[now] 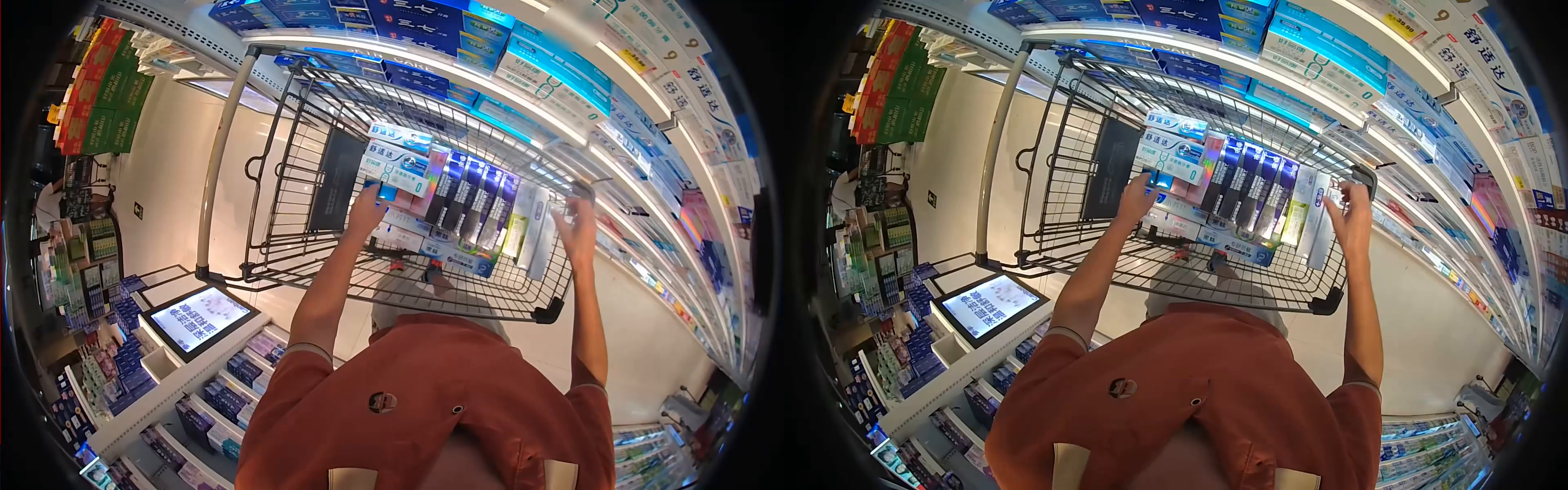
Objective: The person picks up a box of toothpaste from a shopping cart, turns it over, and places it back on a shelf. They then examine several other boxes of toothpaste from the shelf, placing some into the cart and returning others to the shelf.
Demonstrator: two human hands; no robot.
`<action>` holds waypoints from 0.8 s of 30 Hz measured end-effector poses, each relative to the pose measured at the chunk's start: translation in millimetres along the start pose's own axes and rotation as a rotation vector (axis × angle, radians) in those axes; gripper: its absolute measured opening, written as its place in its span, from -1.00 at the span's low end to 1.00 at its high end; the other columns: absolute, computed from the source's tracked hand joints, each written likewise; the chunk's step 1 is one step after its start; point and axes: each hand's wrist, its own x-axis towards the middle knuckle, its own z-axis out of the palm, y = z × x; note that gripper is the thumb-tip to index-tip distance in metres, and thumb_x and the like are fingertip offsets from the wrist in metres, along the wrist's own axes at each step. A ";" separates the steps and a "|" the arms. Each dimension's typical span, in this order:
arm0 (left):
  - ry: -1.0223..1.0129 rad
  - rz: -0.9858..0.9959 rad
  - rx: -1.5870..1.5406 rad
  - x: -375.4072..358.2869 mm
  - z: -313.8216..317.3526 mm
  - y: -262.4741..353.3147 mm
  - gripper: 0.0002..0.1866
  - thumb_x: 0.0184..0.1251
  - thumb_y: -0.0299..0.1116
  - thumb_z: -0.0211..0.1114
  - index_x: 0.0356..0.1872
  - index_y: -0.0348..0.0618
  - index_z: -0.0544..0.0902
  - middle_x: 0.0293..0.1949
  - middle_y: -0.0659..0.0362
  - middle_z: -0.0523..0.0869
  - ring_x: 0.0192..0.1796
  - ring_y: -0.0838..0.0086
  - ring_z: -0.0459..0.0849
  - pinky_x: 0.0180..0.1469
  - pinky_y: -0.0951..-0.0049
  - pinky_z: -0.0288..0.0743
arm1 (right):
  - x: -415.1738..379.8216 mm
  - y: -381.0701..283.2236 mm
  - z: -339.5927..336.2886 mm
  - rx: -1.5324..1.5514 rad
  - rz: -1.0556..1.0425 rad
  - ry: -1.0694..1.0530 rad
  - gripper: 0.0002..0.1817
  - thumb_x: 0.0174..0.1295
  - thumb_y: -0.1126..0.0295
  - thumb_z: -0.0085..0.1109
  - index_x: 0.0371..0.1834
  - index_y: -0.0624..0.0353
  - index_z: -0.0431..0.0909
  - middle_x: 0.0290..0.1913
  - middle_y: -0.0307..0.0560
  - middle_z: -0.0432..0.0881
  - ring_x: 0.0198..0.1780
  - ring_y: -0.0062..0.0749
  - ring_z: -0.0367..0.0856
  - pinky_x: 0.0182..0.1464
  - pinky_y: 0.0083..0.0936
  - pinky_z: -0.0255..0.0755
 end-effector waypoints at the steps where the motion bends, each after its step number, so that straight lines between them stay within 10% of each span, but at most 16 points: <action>1: -0.037 -0.021 0.025 7.5 -5.4 3.3 -0.47 0.06 -0.33 0.37 0.10 -0.27 0.49 0.00 -0.07 0.59 0.04 0.09 0.58 0.09 0.21 0.47 | -19.1 -7.7 9.1 0.038 0.031 -0.061 -0.64 -0.02 0.43 0.40 -0.17 0.27 0.49 -0.33 -0.03 0.45 -0.33 -0.30 0.45 -0.28 -0.43 0.37; 11: -0.088 0.507 0.673 76.7 47.2 -5.6 -0.45 0.03 -0.47 0.29 0.15 -0.04 0.44 0.15 0.08 0.43 0.21 0.16 0.39 0.17 0.00 0.28 | -127.2 -44.0 45.6 0.222 0.264 -0.283 -0.65 0.03 0.45 0.35 -0.11 0.25 0.49 -0.25 -0.06 0.50 -0.30 -0.34 0.50 -0.39 -0.45 0.36; 24: -0.099 0.742 0.642 86.5 68.4 -5.6 -0.69 0.07 -0.45 0.25 -0.12 -0.05 0.45 -0.13 0.19 0.51 0.02 0.27 0.50 0.11 0.07 0.32 | -156.5 -67.6 61.2 0.178 0.457 -0.220 -0.66 0.08 0.42 0.31 -0.07 0.20 0.50 -0.21 -0.04 0.54 -0.29 -0.29 0.52 -0.36 -0.44 0.42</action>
